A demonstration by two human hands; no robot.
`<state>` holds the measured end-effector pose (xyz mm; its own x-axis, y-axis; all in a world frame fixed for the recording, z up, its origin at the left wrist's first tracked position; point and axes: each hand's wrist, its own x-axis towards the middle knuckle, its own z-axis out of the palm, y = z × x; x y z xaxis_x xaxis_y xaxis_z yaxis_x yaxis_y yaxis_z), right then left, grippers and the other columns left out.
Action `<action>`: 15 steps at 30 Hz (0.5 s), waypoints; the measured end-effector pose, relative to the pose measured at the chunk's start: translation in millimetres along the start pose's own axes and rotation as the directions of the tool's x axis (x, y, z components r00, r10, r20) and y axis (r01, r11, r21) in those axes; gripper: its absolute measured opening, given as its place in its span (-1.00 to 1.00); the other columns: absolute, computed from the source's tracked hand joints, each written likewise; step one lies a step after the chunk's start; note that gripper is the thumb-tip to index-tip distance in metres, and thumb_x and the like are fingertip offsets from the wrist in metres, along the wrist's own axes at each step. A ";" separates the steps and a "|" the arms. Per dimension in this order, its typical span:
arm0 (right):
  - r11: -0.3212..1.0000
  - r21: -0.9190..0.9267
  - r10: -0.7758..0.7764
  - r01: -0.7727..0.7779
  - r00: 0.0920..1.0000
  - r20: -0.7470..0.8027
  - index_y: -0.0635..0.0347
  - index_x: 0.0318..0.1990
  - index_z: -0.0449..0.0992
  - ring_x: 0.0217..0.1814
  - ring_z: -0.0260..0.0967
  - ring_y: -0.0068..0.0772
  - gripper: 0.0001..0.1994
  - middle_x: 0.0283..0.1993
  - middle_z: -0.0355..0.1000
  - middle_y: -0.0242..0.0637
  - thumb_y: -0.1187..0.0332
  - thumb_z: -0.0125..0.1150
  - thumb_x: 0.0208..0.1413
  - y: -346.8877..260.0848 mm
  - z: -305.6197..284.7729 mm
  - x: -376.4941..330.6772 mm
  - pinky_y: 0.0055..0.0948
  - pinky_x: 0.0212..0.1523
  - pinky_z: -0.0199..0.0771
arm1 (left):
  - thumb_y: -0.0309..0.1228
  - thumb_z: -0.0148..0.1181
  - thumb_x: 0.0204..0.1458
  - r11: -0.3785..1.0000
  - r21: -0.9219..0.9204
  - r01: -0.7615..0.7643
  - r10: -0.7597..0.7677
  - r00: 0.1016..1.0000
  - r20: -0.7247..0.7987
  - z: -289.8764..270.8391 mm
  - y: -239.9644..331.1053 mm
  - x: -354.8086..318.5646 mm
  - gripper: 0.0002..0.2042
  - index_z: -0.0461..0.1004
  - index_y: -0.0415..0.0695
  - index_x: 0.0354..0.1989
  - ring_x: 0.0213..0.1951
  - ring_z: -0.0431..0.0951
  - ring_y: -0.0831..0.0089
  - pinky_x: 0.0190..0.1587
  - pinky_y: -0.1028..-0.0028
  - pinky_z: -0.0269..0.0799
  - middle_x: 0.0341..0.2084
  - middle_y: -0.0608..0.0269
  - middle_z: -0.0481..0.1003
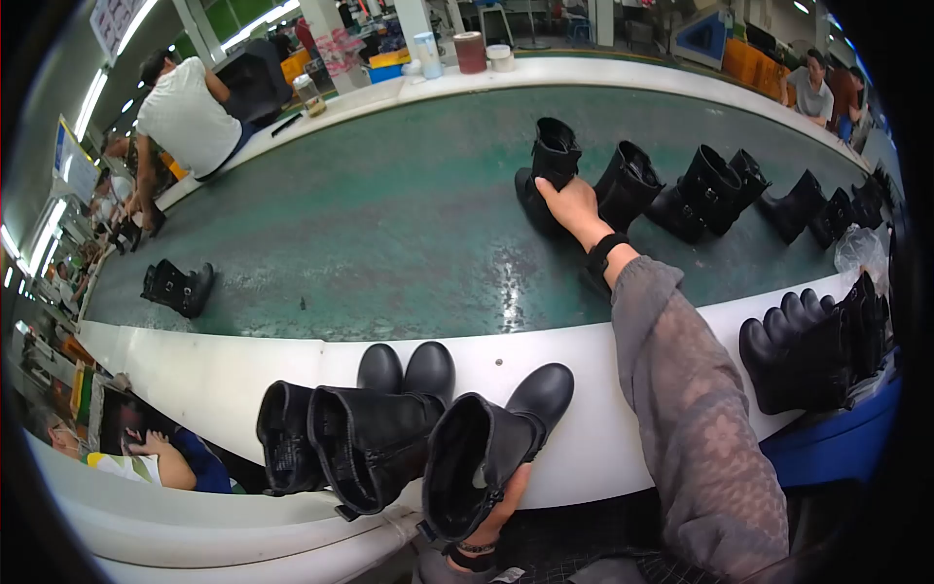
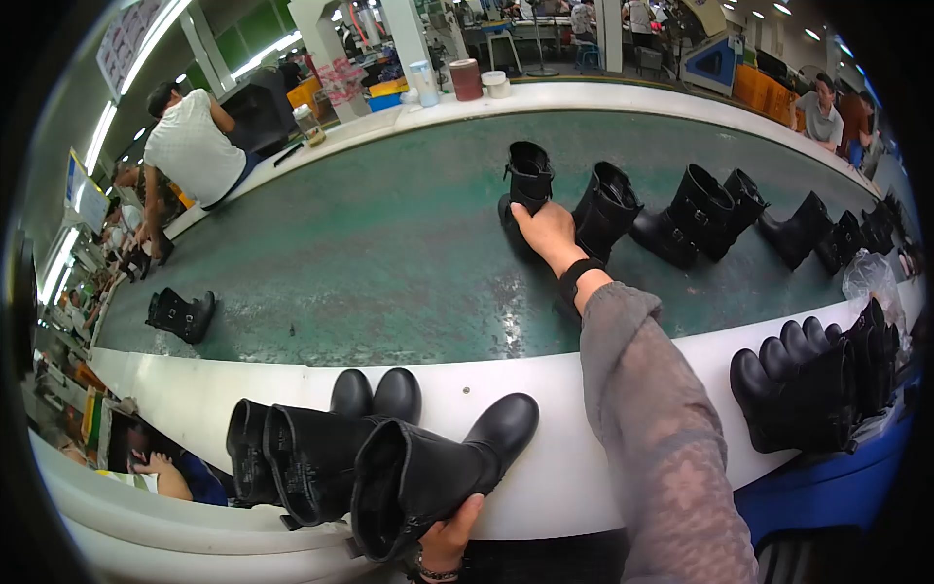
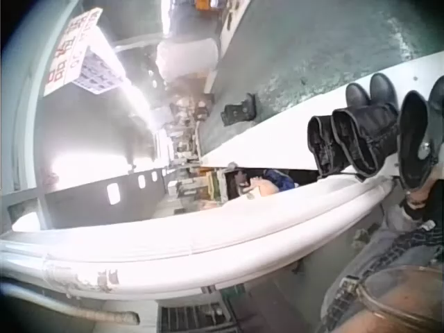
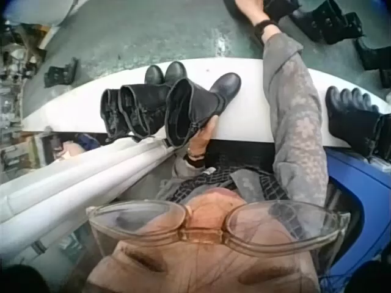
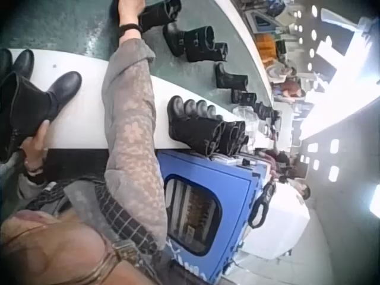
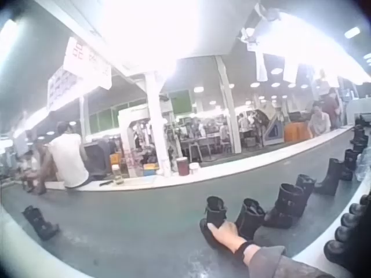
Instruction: The recorder is inspecting and adjusting pairs of black boots on a factory assembly line, using a pair of pliers briefly to adjust a strap or component.
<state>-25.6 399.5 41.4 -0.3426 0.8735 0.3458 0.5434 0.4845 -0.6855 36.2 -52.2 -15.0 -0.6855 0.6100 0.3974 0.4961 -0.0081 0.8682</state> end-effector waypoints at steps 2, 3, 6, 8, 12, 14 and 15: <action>0.998 -0.001 -0.061 0.061 0.994 0.095 0.21 -0.14 0.59 0.00 0.45 0.13 -0.50 -0.13 0.53 0.08 -0.08 0.15 0.04 -3.4 -7.3 -9.7 -0.11 0.01 0.43 | -0.65 0.38 -0.14 0.999 0.044 -0.007 0.008 1.000 -0.010 -1.1 5.9 -3.0 -0.55 0.44 -0.37 -0.01 -0.10 0.56 0.30 0.01 0.39 0.46 -0.08 0.04 0.52; 0.992 0.003 -0.125 0.127 0.976 0.179 0.23 -0.15 0.59 0.00 0.46 0.13 -0.50 -0.14 0.54 0.08 -0.08 0.14 0.05 -5.2 -13.3 -16.1 -0.11 0.01 0.43 | -0.66 0.37 -0.13 0.999 -0.024 0.030 -0.030 1.000 -0.001 -3.9 10.1 0.0 -0.55 0.43 -0.37 0.00 -0.09 0.56 0.30 0.02 0.39 0.45 -0.08 0.04 0.52; 0.994 0.026 -0.113 0.110 0.969 0.221 0.27 -0.18 0.58 -0.05 0.48 0.11 -0.50 -0.19 0.54 0.10 -0.05 0.18 0.00 -5.7 -31.4 -27.2 -0.14 -0.02 0.46 | -0.67 0.34 -0.11 0.989 -0.125 0.077 -0.077 0.997 0.004 3.7 19.3 10.8 -0.55 0.40 -0.38 0.01 -0.07 0.54 0.29 0.04 0.38 0.44 -0.07 0.03 0.50; 0.993 0.033 -0.114 0.110 0.968 0.223 0.28 -0.24 0.59 -0.12 0.51 0.09 -0.54 -0.23 0.55 0.08 0.00 0.21 -0.07 -11.6 -49.8 -41.3 -0.17 -0.07 0.49 | -0.68 0.32 -0.10 0.968 -0.222 0.114 -0.117 0.993 -0.002 9.5 28.7 17.2 -0.52 0.36 -0.38 0.06 -0.06 0.53 0.30 0.04 0.37 0.44 -0.05 0.03 0.48; 0.984 -0.071 -0.134 0.166 0.937 0.323 0.26 -0.30 0.61 -0.21 0.53 0.04 -0.58 -0.32 0.56 0.02 0.03 0.24 -0.12 -33.7 -87.9 -71.9 -0.18 -0.12 0.50 | -0.58 0.34 -0.07 0.990 -0.142 -0.002 -0.003 0.999 -0.038 17.0 31.3 32.0 -0.58 0.43 -0.36 0.01 -0.07 0.55 0.29 0.01 0.33 0.43 -0.09 0.03 0.52; 0.983 -0.078 -0.130 0.168 0.926 0.356 0.25 -0.30 0.61 -0.21 0.53 0.04 -0.58 -0.33 0.56 0.02 0.04 0.25 -0.14 -38.3 -104.9 -83.2 -0.18 -0.13 0.50 | -0.54 0.35 -0.07 0.991 0.043 -0.126 0.128 0.991 -0.040 19.5 31.2 43.8 -0.61 0.46 -0.34 -0.03 -0.08 0.55 0.27 0.01 0.32 0.43 -0.10 0.04 0.54; 0.981 -0.094 -0.121 0.170 0.914 0.388 0.23 -0.30 0.61 -0.22 0.53 0.03 -0.59 -0.33 0.56 0.01 0.04 0.26 -0.16 -40.3 -115.4 -88.9 -0.18 -0.14 0.50 | -0.49 0.37 -0.07 0.946 0.218 -0.241 0.252 0.968 -0.020 21.5 31.2 48.4 -0.64 0.50 -0.32 -0.07 -0.08 0.56 0.24 0.01 0.31 0.42 -0.12 0.05 0.55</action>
<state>71.4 307.7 112.2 -0.6761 0.7213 0.1501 0.5470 0.6279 -0.5536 30.0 -5.8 25.0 -0.5491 0.5726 0.6088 0.7507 0.0176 0.6605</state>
